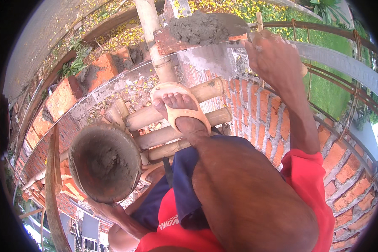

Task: The person scoops mortar from a bucket with a trowel and applies it to a brick wall. They place red bricks onto the mortar, tap them into position, and scrape away excess mortar. The person repeats this process to build up the wall layer by layer.

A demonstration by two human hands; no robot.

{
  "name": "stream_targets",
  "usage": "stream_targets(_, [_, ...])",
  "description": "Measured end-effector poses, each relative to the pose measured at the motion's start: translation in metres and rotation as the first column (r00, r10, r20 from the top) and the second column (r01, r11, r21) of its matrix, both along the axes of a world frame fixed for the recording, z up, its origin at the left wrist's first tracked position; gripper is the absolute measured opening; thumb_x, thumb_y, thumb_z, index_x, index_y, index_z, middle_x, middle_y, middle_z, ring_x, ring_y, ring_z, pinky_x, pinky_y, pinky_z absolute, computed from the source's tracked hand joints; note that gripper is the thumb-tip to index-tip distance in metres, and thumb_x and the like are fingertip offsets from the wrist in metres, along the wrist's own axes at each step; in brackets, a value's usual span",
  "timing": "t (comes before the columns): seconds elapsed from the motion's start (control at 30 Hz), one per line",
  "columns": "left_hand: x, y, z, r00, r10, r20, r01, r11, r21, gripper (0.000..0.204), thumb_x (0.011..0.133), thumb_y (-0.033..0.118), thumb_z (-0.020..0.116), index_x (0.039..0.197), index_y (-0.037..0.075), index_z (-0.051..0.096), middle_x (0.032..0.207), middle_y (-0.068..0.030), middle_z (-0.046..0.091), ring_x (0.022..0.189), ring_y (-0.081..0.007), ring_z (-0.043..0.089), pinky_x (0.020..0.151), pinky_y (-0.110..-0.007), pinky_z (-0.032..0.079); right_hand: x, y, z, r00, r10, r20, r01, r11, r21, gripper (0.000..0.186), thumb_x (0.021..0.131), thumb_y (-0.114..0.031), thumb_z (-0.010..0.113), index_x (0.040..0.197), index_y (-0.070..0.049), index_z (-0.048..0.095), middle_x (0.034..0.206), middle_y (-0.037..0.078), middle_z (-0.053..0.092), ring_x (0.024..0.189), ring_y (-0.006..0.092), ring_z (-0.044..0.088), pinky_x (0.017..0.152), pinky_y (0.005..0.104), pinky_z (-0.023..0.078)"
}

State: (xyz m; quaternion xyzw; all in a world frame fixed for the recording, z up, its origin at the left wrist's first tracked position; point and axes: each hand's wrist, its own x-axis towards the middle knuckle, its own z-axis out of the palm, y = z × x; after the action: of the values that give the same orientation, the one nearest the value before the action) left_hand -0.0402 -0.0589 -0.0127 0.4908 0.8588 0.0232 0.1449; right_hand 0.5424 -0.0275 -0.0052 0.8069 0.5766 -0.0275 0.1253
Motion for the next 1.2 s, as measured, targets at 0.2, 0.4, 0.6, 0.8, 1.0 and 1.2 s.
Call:
stream_targets(0.2, [-0.008,-0.012,-0.004,0.864,-0.350,-0.361,0.316,0.937,-0.152,0.065,0.108,0.040,0.039,0.157,-0.002,0.040,0.160,-0.0293,0.041,0.148,-0.0457,0.039,0.124,-0.055,0.026,0.014,-0.006,-0.031,0.978,0.119,0.173,-0.147,0.976,0.163,0.027,0.098,-0.030,0.071,0.109,-0.005,0.076,0.098,0.010,0.073,0.089,0.0304,0.074,0.078,0.0418,0.060])
stream_targets(0.4, [-0.010,-0.014,-0.006,0.922,-0.278,-0.268,0.264,0.961,-0.087,0.073,0.108,0.048,0.029,0.161,-0.002,0.033,0.163,-0.0286,0.038,0.153,-0.0429,0.033,0.127,-0.054,0.023,-0.008,-0.035,0.007,0.995,-0.068,-0.067,0.085,0.952,0.293,0.024,0.098,-0.025,0.071,0.104,-0.003,0.075,0.093,0.013,0.072,0.087,0.0325,0.071,0.078,0.0432,0.056])
stream_targets(0.6, [0.013,0.003,0.005,0.985,-0.099,-0.143,0.086,0.992,-0.091,0.073,0.107,0.044,0.033,0.161,-0.005,0.032,0.163,-0.0298,0.037,0.152,-0.0438,0.035,0.127,-0.054,0.023,-0.037,-0.112,-0.017,0.489,-0.533,-0.690,0.358,0.844,-0.399,0.035,0.106,-0.031,0.058,0.109,0.001,0.073,0.098,0.020,0.071,0.095,0.0346,0.069,0.085,0.0472,0.053])
stream_targets(0.8, [0.003,-0.002,-0.001,0.882,-0.342,-0.324,0.309,0.939,-0.151,0.071,0.106,0.040,0.036,0.161,-0.006,0.031,0.162,-0.0317,0.037,0.151,-0.0452,0.035,0.126,-0.055,0.025,-0.036,-0.146,-0.118,0.662,-0.327,-0.674,0.360,0.928,-0.096,0.043,0.109,-0.037,0.053,0.115,0.001,0.072,0.116,0.026,0.070,0.116,0.0435,0.065,0.100,0.0508,0.050])
stream_targets(1.0, [0.000,-0.009,0.000,0.952,-0.224,-0.208,0.212,0.974,-0.076,0.070,0.105,0.033,0.045,0.161,-0.005,0.031,0.162,-0.0320,0.037,0.152,-0.0447,0.035,0.125,-0.054,0.027,-0.006,-0.103,-0.177,0.703,-0.258,-0.662,0.261,0.960,-0.097,0.039,0.109,-0.034,0.055,0.119,0.001,0.069,0.122,0.026,0.068,0.118,0.0457,0.063,0.101,0.0512,0.050])
stream_targets(1.2, [-0.007,-0.007,-0.003,0.811,-0.445,-0.380,0.449,0.890,-0.083,0.077,0.095,0.037,0.058,0.155,-0.007,0.038,0.151,-0.0317,0.045,0.141,-0.0471,0.042,0.115,-0.055,0.033,-0.001,-0.100,-0.211,0.735,-0.122,-0.667,0.312,0.934,0.173,0.030,0.107,-0.025,0.058,0.117,0.000,0.068,0.114,0.022,0.068,0.107,0.0430,0.064,0.095,0.0494,0.049])
